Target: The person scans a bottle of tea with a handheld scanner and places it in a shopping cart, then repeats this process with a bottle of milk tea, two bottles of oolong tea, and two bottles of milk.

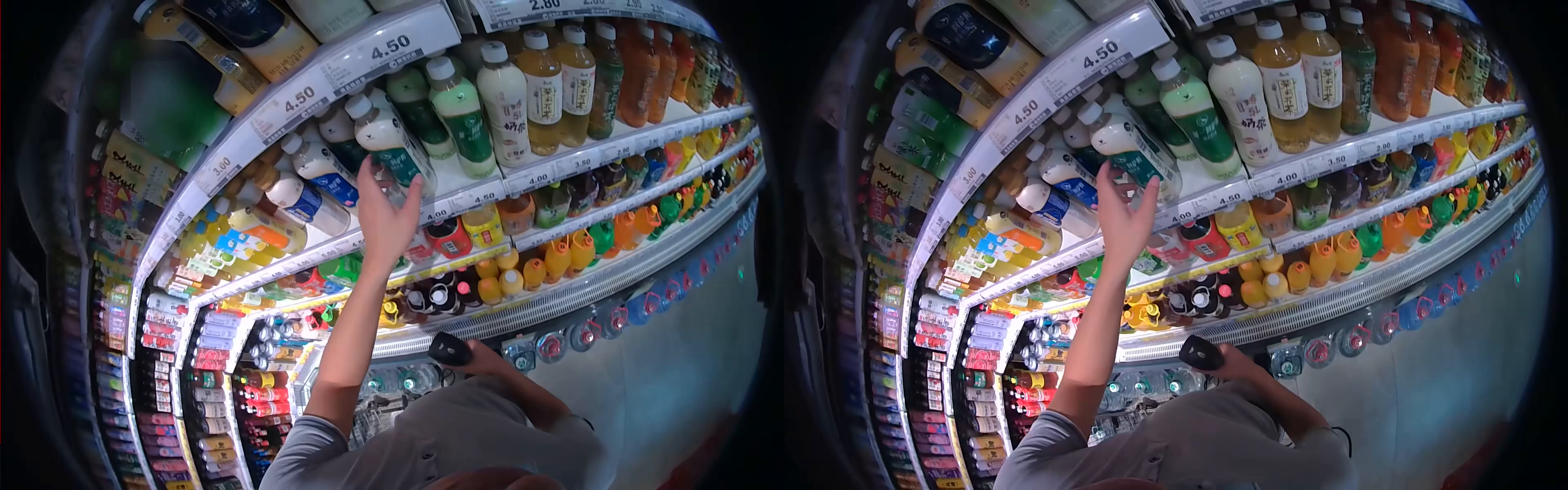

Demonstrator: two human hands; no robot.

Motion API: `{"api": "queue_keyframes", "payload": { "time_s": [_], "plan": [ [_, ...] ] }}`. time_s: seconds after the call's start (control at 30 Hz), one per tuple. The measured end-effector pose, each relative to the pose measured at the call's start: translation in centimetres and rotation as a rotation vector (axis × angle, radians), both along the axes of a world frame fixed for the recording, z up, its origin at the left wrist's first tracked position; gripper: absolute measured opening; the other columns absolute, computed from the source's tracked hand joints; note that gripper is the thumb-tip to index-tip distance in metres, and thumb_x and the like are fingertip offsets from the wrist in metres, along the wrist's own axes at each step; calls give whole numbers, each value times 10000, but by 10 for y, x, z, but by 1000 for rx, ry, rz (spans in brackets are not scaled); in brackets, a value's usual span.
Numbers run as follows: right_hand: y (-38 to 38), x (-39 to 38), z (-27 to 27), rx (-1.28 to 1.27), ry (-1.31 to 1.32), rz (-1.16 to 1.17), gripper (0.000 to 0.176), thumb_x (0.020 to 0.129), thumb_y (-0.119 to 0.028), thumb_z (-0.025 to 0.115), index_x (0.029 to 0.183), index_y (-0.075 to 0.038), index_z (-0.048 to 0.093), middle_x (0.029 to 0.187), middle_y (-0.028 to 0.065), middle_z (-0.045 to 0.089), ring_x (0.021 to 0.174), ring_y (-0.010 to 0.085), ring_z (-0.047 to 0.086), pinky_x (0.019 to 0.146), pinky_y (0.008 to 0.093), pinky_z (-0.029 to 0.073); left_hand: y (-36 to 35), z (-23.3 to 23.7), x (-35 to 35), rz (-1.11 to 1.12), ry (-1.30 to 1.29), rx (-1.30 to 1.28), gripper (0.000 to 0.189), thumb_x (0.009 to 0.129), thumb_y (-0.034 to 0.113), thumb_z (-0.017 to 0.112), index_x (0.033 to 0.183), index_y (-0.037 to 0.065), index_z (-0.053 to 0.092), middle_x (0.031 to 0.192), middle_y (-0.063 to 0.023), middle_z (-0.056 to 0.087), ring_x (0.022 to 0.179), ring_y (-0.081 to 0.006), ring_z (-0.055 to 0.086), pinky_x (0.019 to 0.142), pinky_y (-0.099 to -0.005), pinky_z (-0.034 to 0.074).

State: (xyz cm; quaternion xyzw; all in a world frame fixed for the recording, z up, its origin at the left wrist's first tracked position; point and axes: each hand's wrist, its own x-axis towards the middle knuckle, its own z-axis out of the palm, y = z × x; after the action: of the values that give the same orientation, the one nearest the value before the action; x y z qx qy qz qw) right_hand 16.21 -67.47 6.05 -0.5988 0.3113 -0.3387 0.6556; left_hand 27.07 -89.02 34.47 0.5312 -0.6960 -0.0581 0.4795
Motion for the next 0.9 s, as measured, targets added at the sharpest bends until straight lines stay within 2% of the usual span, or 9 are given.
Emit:
{"api": "queue_keyframes", "payload": {
  "time_s": [0.13,0.23,0.4,0.43,0.5,0.53,0.57,0.63,0.9],
  "plan": [
    [-6,-10,-2,34,20,-32,354,811,-259,858,1067,-55,725,923,48,746,846,85,654,819,301,536,-32,-32,1,-25,41,-66,770,841,337,789,1354,-111,430,1173,-299,626,1036,-428,646,881,-454,508],
    [-7,-15,-4,78,42,-38,358,814,-277,854,1064,-55,727,928,54,749,857,96,663,832,305,536,-45,-60,5,16,27,-76,747,840,373,788,1314,-101,458,1138,-287,641,1019,-434,647,871,-463,507],
    [-12,-24,24,124,48,-81,384,820,-291,843,1098,-56,720,980,64,753,930,116,672,904,310,519,-37,-60,-2,200,-75,-67,747,826,452,773,1276,-69,483,1141,-288,639,1012,-466,641,835,-497,502],
    [-13,-26,24,121,60,-87,384,820,-291,843,1098,-56,720,980,64,753,930,116,672,904,310,519,-38,-61,-3,195,-62,-68,747,826,452,773,1276,-69,483,1141,-288,639,1012,-466,641,835,-497,502],
    [-14,-28,15,114,75,-69,409,821,-289,841,1129,-53,711,1013,65,750,958,124,674,920,307,516,-41,-66,-2,247,-94,-123,710,818,411,802,1264,-50,497,993,-205,668,857,-342,664,755,-419,506],
    [-14,-28,9,85,39,-94,421,823,-284,839,1140,-41,704,1020,65,747,958,129,671,917,308,515,-43,-70,-1,245,-107,-199,714,818,428,801,1260,-50,507,985,-204,669,851,-343,664,758,-421,506],
    [-13,-28,8,85,51,-109,421,823,-284,839,1140,-41,704,1020,65,747,958,129,671,917,308,515,-42,-70,0,232,-93,-197,714,818,428,801,1260,-50,507,985,-204,669,851,-343,664,758,-421,506],
    [-12,-31,8,118,66,-99,414,825,-273,836,1134,-32,701,1019,66,744,956,127,665,912,305,516,-41,-68,-1,240,-91,-158,750,830,491,760,1280,-52,503,1137,-269,648,996,-452,649,829,-495,506],
    [-4,-31,7,146,51,-80,408,852,-255,814,1171,-35,687,1051,65,740,985,130,657,928,304,510,-37,-64,-4,252,-72,-126,745,828,490,762,1285,-41,508,1110,-260,659,1000,-443,650,843,-489,503]
  ]
}}
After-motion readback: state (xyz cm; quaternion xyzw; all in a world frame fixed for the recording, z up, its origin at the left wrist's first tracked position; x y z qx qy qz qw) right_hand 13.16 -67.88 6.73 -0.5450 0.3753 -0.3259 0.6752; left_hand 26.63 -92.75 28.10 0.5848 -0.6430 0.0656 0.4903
